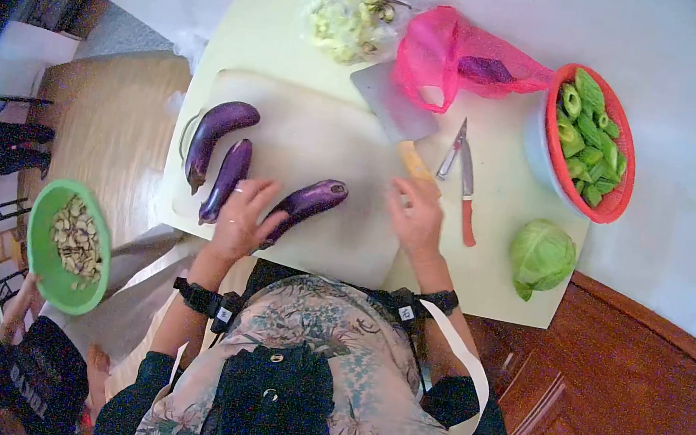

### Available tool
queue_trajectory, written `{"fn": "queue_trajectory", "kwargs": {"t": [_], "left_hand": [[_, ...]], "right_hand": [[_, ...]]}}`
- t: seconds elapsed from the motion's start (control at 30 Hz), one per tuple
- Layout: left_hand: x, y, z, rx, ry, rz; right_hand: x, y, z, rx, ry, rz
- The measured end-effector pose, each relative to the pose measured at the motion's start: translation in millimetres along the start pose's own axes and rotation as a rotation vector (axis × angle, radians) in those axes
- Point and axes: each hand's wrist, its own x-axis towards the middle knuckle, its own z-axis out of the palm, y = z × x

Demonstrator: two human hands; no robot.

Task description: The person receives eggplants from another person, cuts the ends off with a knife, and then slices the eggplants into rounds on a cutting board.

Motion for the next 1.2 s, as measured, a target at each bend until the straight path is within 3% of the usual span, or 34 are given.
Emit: {"fn": "queue_trajectory", "kwargs": {"t": [0.07, 0.13, 0.17, 0.23, 0.3, 0.43, 0.5, 0.53, 0.6, 0.67, 0.73, 0.8, 0.87, 1.03, 1.13, 1.2], "left_hand": [[2, 3, 11, -0.049, -0.110, -0.029], [2, 3, 18, -0.092, -0.219, -0.058], [3, 0, 19, -0.080, -0.239, -0.064], [7, 1, 19, -0.065, -0.261, -0.078], [11, 4, 14, -0.156, -0.335, -0.196], [9, -8, 18, -0.330, -0.284, -0.227], [7, -13, 23, -0.894, -0.236, -0.387], [7, -11, 20, -0.889, -0.235, -0.389], [7, -7, 9, -1.132, -0.195, -0.668], [7, -7, 9, -1.259, -0.143, -0.663], [12, 1, -2, -1.679, -0.171, -0.649], [10, 3, -2, -1.710, -0.147, -0.705], [6, 3, 1, -1.898, -0.116, -0.600], [7, 19, -6, -1.901, 0.071, -0.723], [-1, 10, -2, -1.911, 0.007, -0.587], [-5, 7, 0, -1.920, 0.010, -0.620]], "right_hand": [[4, 20, -18, -0.081, 0.229, -0.024], [2, 43, -37, -0.216, 0.294, 0.127], [-1, 55, -43, -0.212, 0.300, 0.124], [-9, 75, -54, -0.509, 0.330, 0.109], [-15, 84, -58, -0.548, 0.298, 0.138], [-26, 87, -56, -0.593, 0.220, 0.210], [-27, 86, -58, -0.591, 0.197, 0.208], [-26, 84, -59, -0.608, 0.217, 0.192], [-26, 90, -61, -0.612, 0.234, 0.165], [-25, 103, -65, -0.496, 0.127, 0.318], [-24, 110, -66, -0.506, 0.143, 0.285], [-29, 125, -69, -0.412, 0.141, 0.342], [-38, 126, -71, -0.328, 0.180, 0.326], [-51, 72, -73, -0.190, 0.309, 0.341], [-37, 6, -57, -0.013, 0.262, 0.302], [-19, -31, -37, 0.070, 0.111, 0.141]]}}
